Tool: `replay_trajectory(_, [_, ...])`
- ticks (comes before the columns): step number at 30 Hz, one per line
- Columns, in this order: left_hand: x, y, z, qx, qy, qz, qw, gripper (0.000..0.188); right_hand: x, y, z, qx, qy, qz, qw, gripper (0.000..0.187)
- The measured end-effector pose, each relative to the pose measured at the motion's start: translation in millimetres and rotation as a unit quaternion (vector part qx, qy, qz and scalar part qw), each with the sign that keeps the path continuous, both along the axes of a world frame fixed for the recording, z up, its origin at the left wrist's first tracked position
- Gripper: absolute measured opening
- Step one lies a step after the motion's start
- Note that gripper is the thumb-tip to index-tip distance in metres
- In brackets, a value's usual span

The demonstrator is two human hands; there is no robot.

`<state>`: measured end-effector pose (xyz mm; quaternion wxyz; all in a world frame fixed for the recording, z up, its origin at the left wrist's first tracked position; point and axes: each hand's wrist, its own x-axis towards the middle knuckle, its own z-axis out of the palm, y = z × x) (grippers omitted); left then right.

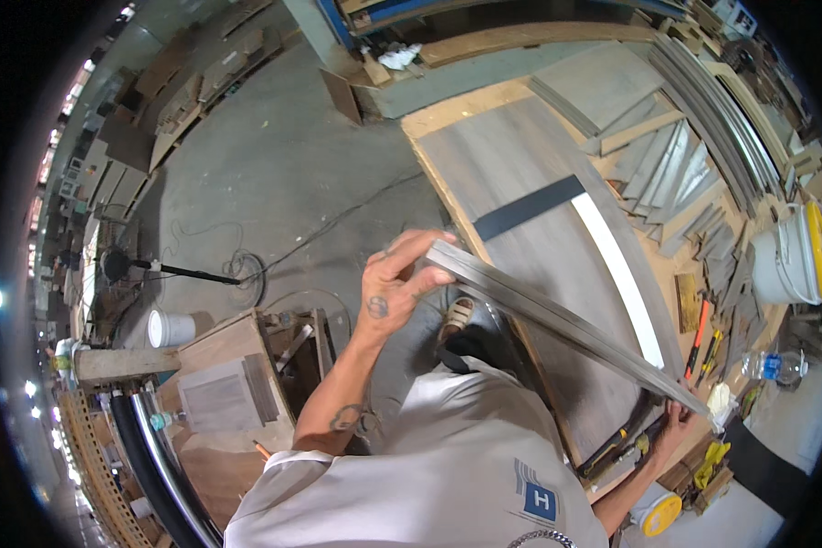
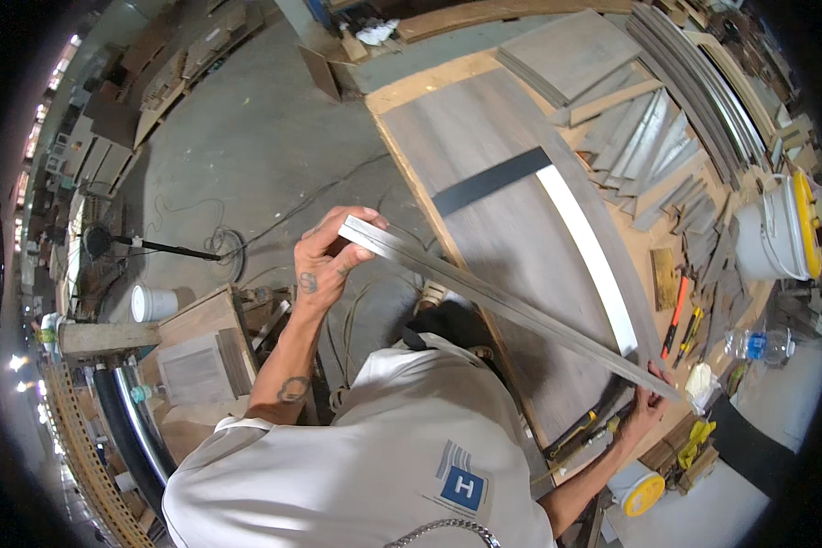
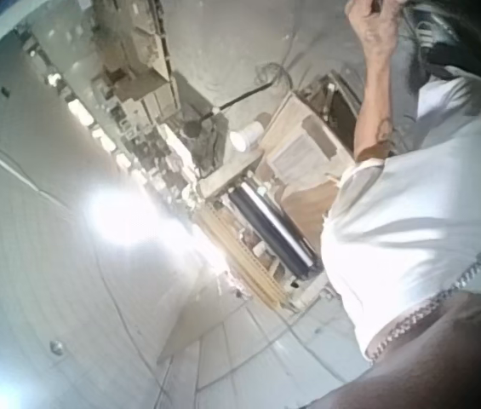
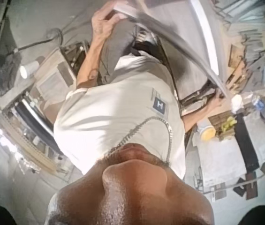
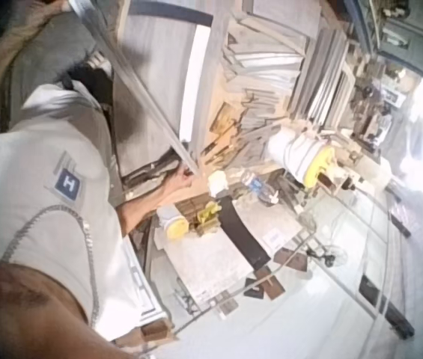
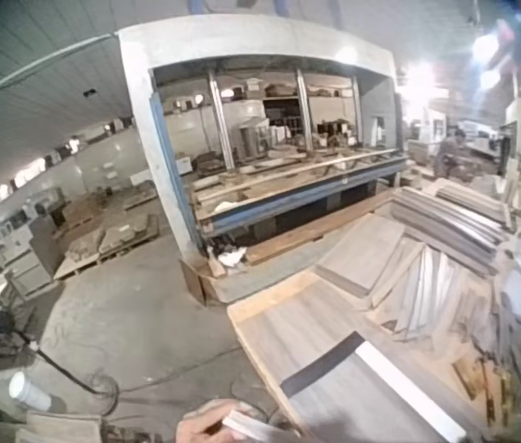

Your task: The user is assembling a wooden cabinet door by fitting the panel into the frame and using a mallet and a scraper.

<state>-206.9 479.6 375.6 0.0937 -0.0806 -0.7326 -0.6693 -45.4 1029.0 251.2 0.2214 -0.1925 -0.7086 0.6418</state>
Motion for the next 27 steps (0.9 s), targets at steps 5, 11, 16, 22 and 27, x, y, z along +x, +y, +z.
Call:
replay_trajectory(5, [-13.4, 0.7, 58.5, -0.02, 0.204, -0.064, 0.977, 0.04, -3.8, -15.6, -3.1, -0.032, 0.074, 0.008, 0.997, 0.048])
replay_trajectory(11, [-17.9, -1.1, 96.1, 0.023, 0.275, -0.122, 0.953, 0.035, -9.8, -47.0, 11.6, -0.038, 0.182, -0.005, 0.983, 0.046])
replay_trajectory(16, [-17.2, 0.0, 110.7, 0.022, 0.322, -0.133, 0.937, 0.027, 3.0, -35.2, -24.6, -0.038, 0.202, -0.071, 0.976, 0.046])
replay_trajectory(22, [-3.6, 2.8, 118.5, 0.034, 0.336, -0.155, 0.928, 0.024, 24.1, -22.0, -62.8, -0.067, 0.176, -0.039, 0.981, 0.046])
replay_trajectory(27, [-9.6, 5.4, 111.5, 0.047, 0.294, -0.152, 0.943, 0.034, 44.8, -5.8, -55.1, -0.052, 0.15, -0.059, 0.986, 0.046])
